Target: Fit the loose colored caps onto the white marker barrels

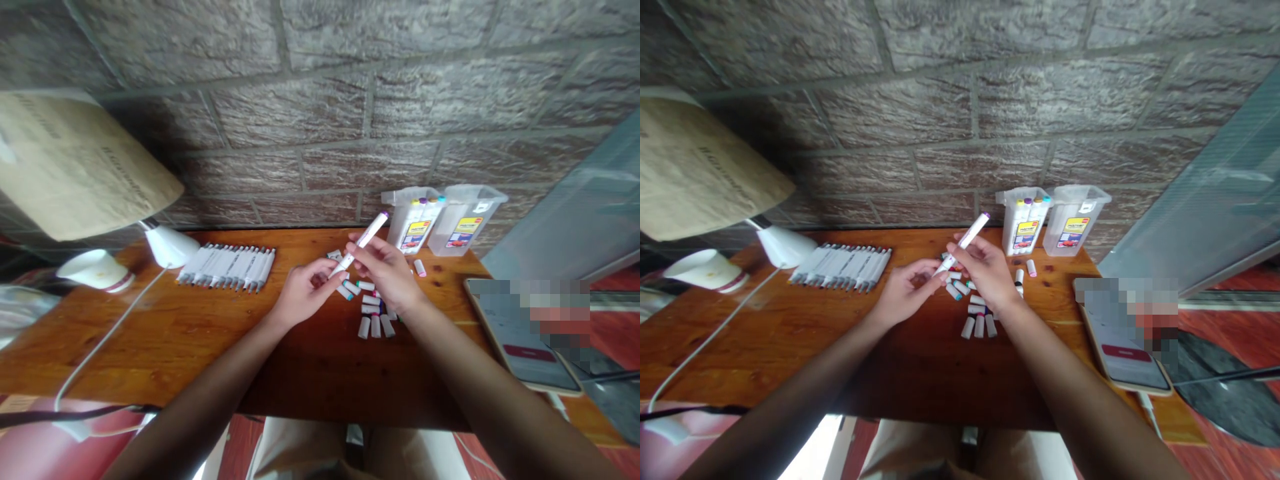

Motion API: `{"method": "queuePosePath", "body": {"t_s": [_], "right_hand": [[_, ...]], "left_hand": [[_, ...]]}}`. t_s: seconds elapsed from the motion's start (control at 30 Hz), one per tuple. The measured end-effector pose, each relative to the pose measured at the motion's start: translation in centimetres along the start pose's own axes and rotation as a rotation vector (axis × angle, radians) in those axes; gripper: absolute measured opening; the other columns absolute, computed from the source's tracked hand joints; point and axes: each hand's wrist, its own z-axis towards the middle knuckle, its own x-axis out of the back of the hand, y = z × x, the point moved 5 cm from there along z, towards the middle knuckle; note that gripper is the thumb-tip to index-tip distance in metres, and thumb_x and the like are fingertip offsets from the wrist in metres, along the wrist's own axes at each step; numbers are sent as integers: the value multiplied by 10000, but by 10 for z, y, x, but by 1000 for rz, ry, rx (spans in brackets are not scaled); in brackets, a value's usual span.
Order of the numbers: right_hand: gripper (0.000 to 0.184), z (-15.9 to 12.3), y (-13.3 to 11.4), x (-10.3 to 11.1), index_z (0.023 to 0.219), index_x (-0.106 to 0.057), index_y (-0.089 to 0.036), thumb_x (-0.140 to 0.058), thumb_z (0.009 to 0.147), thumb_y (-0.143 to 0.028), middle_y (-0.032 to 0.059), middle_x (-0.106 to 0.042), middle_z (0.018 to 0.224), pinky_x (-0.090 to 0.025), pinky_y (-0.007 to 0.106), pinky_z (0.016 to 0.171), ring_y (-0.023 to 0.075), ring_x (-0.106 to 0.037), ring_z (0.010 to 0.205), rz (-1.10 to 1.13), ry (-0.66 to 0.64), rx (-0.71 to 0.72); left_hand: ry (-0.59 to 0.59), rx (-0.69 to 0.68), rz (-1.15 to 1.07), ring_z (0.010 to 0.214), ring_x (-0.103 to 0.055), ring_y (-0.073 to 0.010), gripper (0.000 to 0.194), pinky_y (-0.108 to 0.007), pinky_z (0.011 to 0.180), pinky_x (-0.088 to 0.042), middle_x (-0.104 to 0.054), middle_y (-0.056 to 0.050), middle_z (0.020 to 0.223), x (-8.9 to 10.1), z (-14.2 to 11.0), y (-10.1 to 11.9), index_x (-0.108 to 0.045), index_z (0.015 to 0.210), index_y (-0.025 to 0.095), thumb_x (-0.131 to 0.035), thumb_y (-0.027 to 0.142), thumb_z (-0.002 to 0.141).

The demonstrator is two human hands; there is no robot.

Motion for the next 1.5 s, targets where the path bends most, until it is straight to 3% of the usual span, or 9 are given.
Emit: {"method": "queuePosePath", "body": {"t_s": [0.17,0.3,0.4,0.57,0.67,0.8,0.93,1.13,1.5], "right_hand": [[375,-1,2,0,981,-762,-206,-897,660,-343,20,-764,843,-392,199,503,86,-565,601,81,13,-30],[274,-3,1,-3,949,-779,-197,-811,702,-314,38,-783,853,-414,214,532,106,-576,615,128,-4,-75],[290,-4,0,-5,916,-784,-177,-757,744,-408,54,-778,823,-409,227,527,120,-569,608,146,-14,-86],[548,-2,-1,-7,878,-775,-171,-658,792,-700,79,-768,819,-381,251,481,126,-535,543,108,-21,-72],[639,-2,-2,-6,857,-770,-168,-612,781,-783,96,-761,817,-393,258,477,138,-554,551,89,-19,-75],[622,-2,-7,-4,908,-766,-174,-573,821,-759,103,-771,905,-490,281,557,172,-631,655,257,-49,-96],[569,-1,-15,4,1013,-746,-195,-490,896,-689,95,-774,1060,-571,301,735,210,-705,969,557,-22,-104],[500,0,-19,5,1006,-736,-244,-582,839,-690,70,-767,1148,-561,403,973,247,-632,1256,588,-47,-24],[496,-3,-19,-2,1014,-732,-177,-492,951,-606,103,-788,1084,-537,358,1046,222,-705,1149,676,-60,-94]], "left_hand": [[-38,-69,88,616,-631,-103,296,-207,630,-494,-755,3,780,-2,-3,5,-696,1132,200,-662,401,917],[-41,-72,139,613,-618,-103,273,-210,627,-482,-754,-6,797,1,-3,7,-704,1117,198,-620,395,947],[-77,-89,171,610,-608,-99,259,-208,620,-464,-749,-5,797,0,-4,10,-713,1084,198,-587,392,968],[-96,-110,217,605,-608,-99,260,-203,610,-448,-748,-4,796,0,-5,13,-710,1059,203,-570,406,976],[-102,-100,220,617,-616,-98,257,-200,609,-450,-754,-6,816,-1,-5,13,-707,1043,201,-562,403,980],[-80,-57,162,654,-658,-115,252,-200,609,-466,-761,-12,801,0,-4,12,-684,996,193,-558,411,982],[-34,-32,108,654,-670,-125,260,-205,612,-479,-752,-9,762,3,-3,8,-662,1027,192,-561,427,979],[-45,-60,167,688,-696,-133,250,-219,644,-490,-775,-22,809,1,-4,8,-660,1059,190,-580,410,973],[-27,-142,271,595,-637,-93,192,-195,597,-453,-757,9,767,0,-4,8,-679,1014,186,-642,359,938]]}}
